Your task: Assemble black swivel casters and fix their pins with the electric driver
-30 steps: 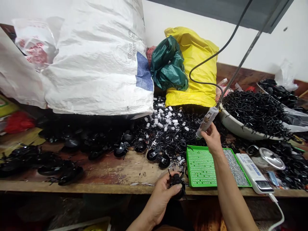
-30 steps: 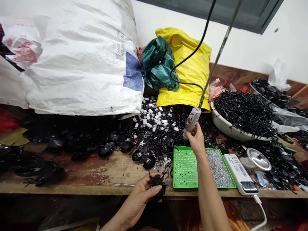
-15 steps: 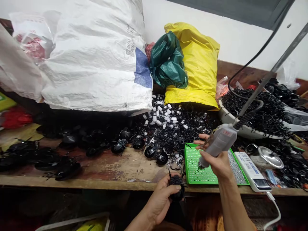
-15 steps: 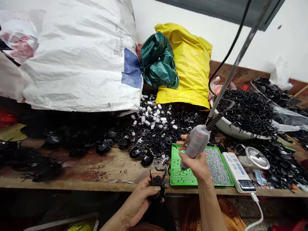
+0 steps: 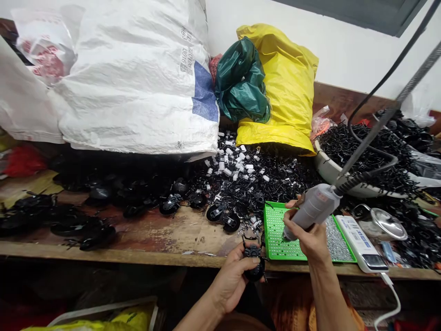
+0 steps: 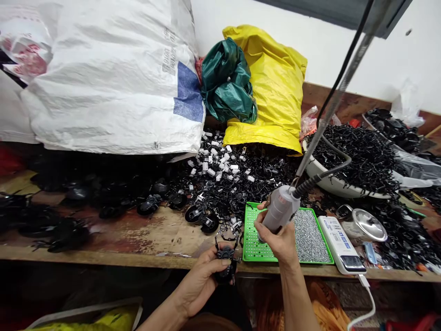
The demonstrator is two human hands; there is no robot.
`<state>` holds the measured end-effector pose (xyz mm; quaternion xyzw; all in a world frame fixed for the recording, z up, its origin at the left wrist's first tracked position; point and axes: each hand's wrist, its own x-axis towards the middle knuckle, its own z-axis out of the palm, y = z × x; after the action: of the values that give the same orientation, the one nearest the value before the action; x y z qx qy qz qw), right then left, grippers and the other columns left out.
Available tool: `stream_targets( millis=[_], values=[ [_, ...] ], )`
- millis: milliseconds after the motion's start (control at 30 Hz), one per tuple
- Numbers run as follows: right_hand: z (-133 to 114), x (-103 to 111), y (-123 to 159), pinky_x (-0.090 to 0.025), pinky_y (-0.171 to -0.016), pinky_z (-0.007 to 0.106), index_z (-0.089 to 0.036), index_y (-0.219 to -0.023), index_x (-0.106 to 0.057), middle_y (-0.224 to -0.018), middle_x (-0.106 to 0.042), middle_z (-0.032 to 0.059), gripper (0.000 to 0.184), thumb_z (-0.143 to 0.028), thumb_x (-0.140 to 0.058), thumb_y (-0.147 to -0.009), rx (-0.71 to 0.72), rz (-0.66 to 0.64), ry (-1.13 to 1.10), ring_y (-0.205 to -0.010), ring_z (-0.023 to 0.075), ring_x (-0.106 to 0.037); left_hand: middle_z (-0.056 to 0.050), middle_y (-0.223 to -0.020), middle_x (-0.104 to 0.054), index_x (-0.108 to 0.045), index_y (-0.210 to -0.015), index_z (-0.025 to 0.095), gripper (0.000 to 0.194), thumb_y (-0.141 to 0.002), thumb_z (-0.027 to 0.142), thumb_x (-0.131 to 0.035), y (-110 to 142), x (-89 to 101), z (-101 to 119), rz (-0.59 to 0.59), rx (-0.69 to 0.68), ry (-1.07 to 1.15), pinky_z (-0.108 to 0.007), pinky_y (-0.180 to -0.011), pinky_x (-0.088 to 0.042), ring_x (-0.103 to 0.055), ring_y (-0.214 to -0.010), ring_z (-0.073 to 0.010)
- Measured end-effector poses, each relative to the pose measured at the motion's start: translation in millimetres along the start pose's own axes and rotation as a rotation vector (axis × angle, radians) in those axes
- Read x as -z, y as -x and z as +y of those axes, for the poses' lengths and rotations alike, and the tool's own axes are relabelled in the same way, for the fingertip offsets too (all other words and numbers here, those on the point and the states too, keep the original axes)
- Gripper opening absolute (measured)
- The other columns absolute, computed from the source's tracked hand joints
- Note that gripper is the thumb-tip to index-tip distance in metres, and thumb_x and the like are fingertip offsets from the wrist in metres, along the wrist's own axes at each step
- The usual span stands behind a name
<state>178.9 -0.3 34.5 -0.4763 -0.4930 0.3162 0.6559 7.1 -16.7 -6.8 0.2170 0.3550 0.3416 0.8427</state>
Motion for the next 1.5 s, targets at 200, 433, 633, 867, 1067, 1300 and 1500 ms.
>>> stream_targets(
  millis=[200, 433, 633, 867, 1067, 1300, 1500],
  values=[
    [-5.0, 4.6, -2.2, -0.048, -0.054, 0.031, -0.021, -0.096, -0.052, -0.069, -0.060, -0.0001, 0.033, -0.020, -0.065, -0.066, -0.075, -0.146, 0.009, -0.059, 0.0153, -0.058, 0.000, -0.071, -0.056, -0.049, -0.087, 0.018, 0.026, -0.063, 0.012, -0.059, 0.0, 1.4, 1.4, -0.046, 0.009, -0.009, -0.031, -0.054, -0.047, -0.057, -0.066, -0.0181],
    [-1.4, -4.8, 2.5, -0.046, -0.046, 0.026, -0.026, -0.109, -0.042, -0.086, -0.057, 0.0003, 0.049, -0.020, -0.065, -0.065, -0.005, 0.047, -0.023, -0.050, 0.0086, -0.052, 0.001, -0.063, -0.052, -0.051, -0.086, 0.018, 0.025, -0.063, 0.013, -0.058, -2.6, 0.9, -1.1, -0.014, 0.021, -0.028, -0.026, -0.045, -0.044, -0.054, -0.057, -0.0154],
    [9.6, -2.6, 5.4, -0.045, -0.045, 0.025, -0.026, -0.105, -0.043, -0.085, -0.055, -0.0004, 0.042, -0.023, -0.061, -0.068, 0.030, 0.118, -0.027, -0.048, 0.0081, -0.051, 0.002, -0.064, -0.052, -0.052, -0.082, 0.018, 0.024, -0.060, 0.013, -0.059, -4.3, -0.2, -4.0, -0.005, 0.012, 0.002, -0.025, -0.044, -0.043, -0.053, -0.057, -0.0143],
    [11.7, -3.2, 9.4, -0.044, -0.047, 0.030, -0.032, -0.104, -0.045, -0.086, -0.054, -0.0005, 0.039, -0.022, -0.060, -0.069, 0.043, 0.159, -0.026, -0.049, 0.0119, -0.051, 0.002, -0.064, -0.051, -0.051, -0.084, 0.017, 0.023, -0.063, 0.012, -0.057, -3.7, -1.1, -5.4, -0.006, 0.006, -0.006, -0.025, -0.044, -0.044, -0.053, -0.057, -0.0140],
    [2.0, -4.6, 11.2, -0.045, -0.051, 0.031, -0.033, -0.105, -0.043, -0.089, -0.052, -0.0010, 0.039, -0.021, -0.057, -0.071, 0.012, 0.155, 0.004, -0.052, 0.0120, -0.051, 0.002, -0.066, -0.051, -0.051, -0.084, 0.017, 0.020, -0.066, 0.010, -0.056, -4.8, 0.8, -7.0, -0.027, -0.024, 0.008, -0.026, -0.046, -0.046, -0.051, -0.057, -0.0128],
    [9.4, -3.9, 13.5, -0.045, -0.049, 0.029, -0.028, -0.111, -0.041, -0.089, -0.054, -0.0007, 0.044, -0.017, -0.057, -0.071, 0.072, 0.196, -0.002, -0.049, 0.0086, -0.051, 0.001, -0.069, -0.051, -0.049, -0.085, 0.016, 0.019, -0.068, 0.010, -0.054, -5.1, 0.5, -8.0, -0.028, -0.033, 0.003, -0.028, -0.047, -0.047, -0.051, -0.060, -0.0138],
    [15.3, -2.8, 13.7, -0.044, -0.048, 0.029, -0.026, -0.112, -0.043, -0.089, -0.055, 0.0004, 0.044, -0.016, -0.057, -0.071, 0.108, 0.219, -0.040, -0.049, 0.0090, -0.052, 0.000, -0.069, -0.051, -0.049, -0.085, 0.016, 0.018, -0.069, 0.009, -0.053, -5.6, 0.9, -8.0, -0.035, -0.038, 0.012, -0.028, -0.047, -0.047, -0.051, -0.060, -0.0134]
  ],
)
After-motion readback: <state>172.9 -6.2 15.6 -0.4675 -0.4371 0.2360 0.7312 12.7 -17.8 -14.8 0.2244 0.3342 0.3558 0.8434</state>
